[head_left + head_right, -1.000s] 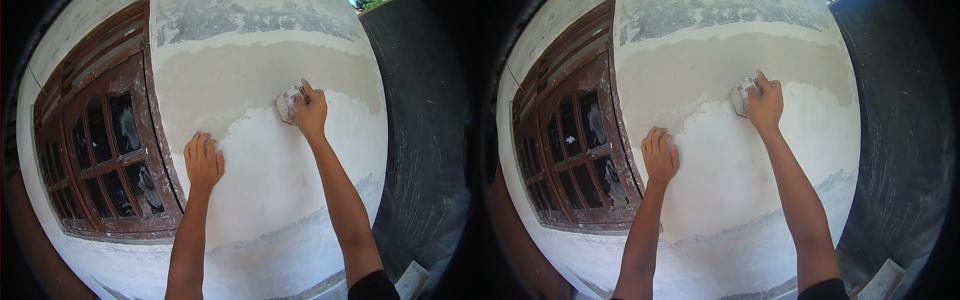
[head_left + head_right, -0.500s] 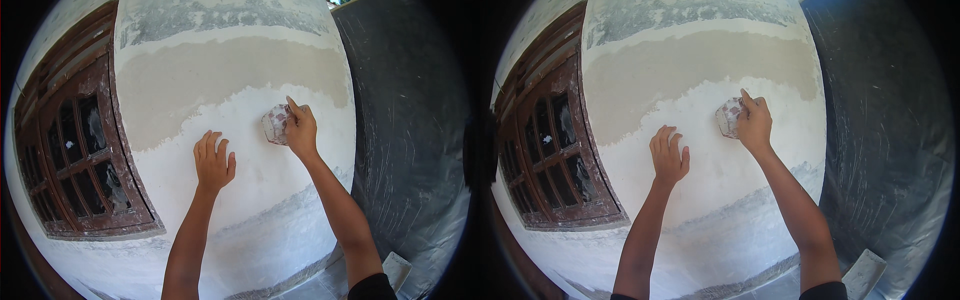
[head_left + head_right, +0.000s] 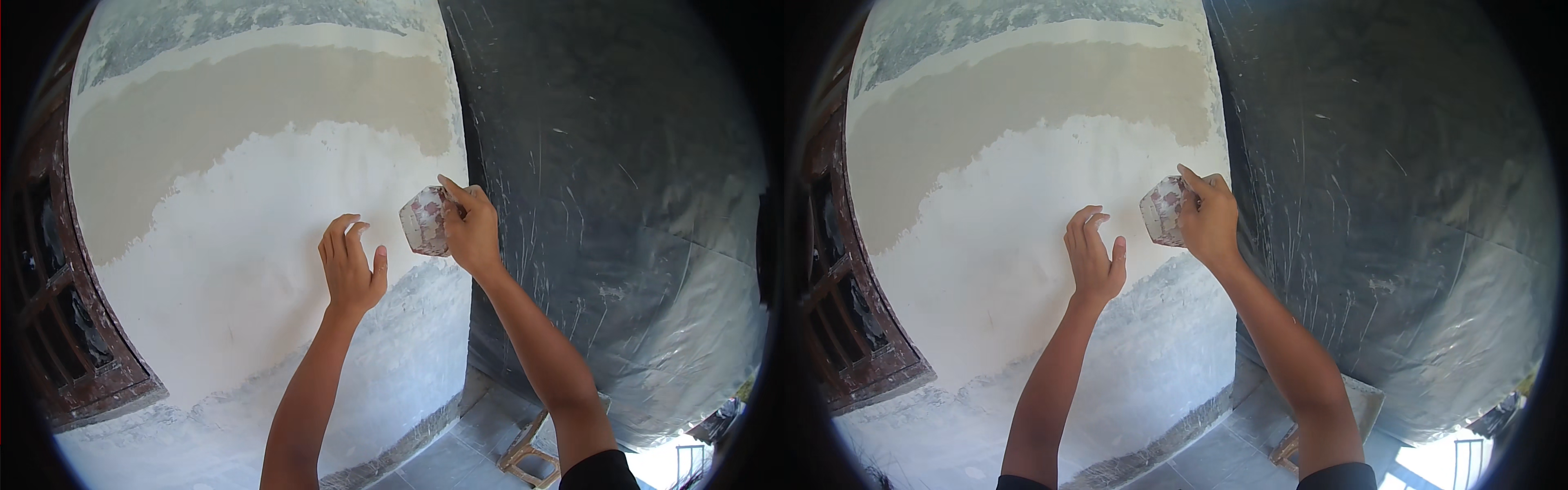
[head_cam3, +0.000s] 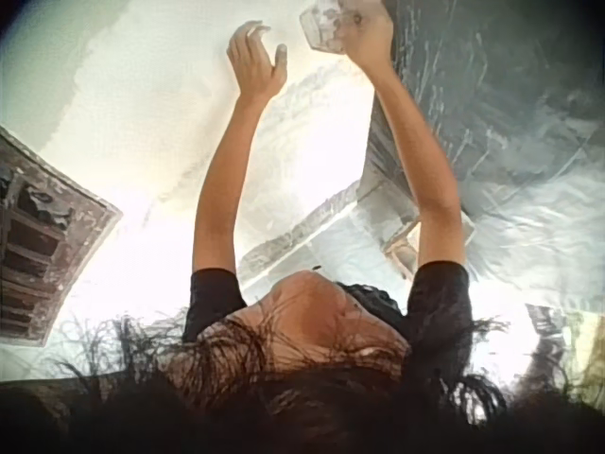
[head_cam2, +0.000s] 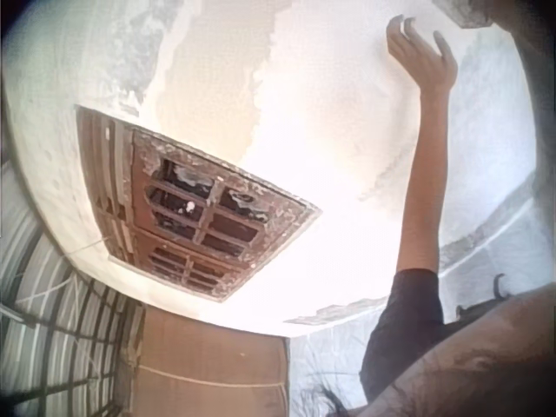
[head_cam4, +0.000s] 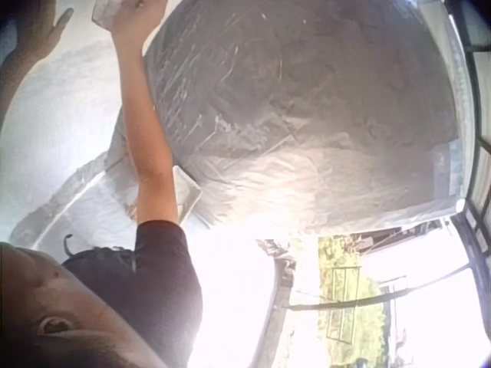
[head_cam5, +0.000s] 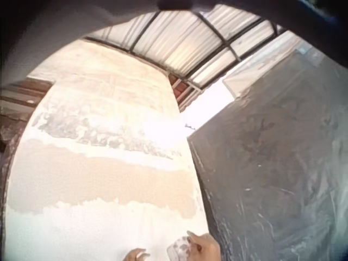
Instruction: The person applies plaster or putty from a bucket onto an exterior wall using a scraper to patch the surface.
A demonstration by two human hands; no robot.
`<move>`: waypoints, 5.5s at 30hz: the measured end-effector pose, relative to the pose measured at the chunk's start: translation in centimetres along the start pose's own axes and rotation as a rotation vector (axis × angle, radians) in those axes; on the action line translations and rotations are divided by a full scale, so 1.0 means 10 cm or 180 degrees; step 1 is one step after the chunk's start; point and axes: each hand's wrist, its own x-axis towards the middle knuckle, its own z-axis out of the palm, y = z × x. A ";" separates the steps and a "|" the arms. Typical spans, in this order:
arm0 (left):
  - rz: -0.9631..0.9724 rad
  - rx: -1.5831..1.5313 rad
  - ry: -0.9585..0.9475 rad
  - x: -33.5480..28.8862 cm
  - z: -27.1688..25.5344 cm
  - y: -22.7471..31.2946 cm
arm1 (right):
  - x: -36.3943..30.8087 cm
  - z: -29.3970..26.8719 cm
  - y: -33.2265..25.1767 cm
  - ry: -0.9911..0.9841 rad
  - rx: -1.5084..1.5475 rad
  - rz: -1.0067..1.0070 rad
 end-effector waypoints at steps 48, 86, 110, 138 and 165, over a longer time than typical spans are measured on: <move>-0.1236 -0.3736 -0.3027 -2.56 2.47 4.62 | -3.12 -4.10 2.38 0.0898 -0.1955 0.3019; -0.2980 -0.3500 -0.6573 -5.97 1.97 4.84 | -5.74 -3.59 3.82 0.0222 -0.1893 0.4017; -1.0180 -0.3222 -0.2194 -5.46 2.21 4.87 | -5.86 -3.47 4.72 -0.1023 -0.1796 0.2658; -0.9858 -0.3262 -0.2889 -5.43 2.17 4.91 | -5.95 -3.78 4.50 -0.0880 -0.2421 0.2800; -0.9394 -0.3686 -0.2770 -5.52 2.08 4.79 | -5.93 -3.24 4.40 -0.0443 -0.2259 0.2956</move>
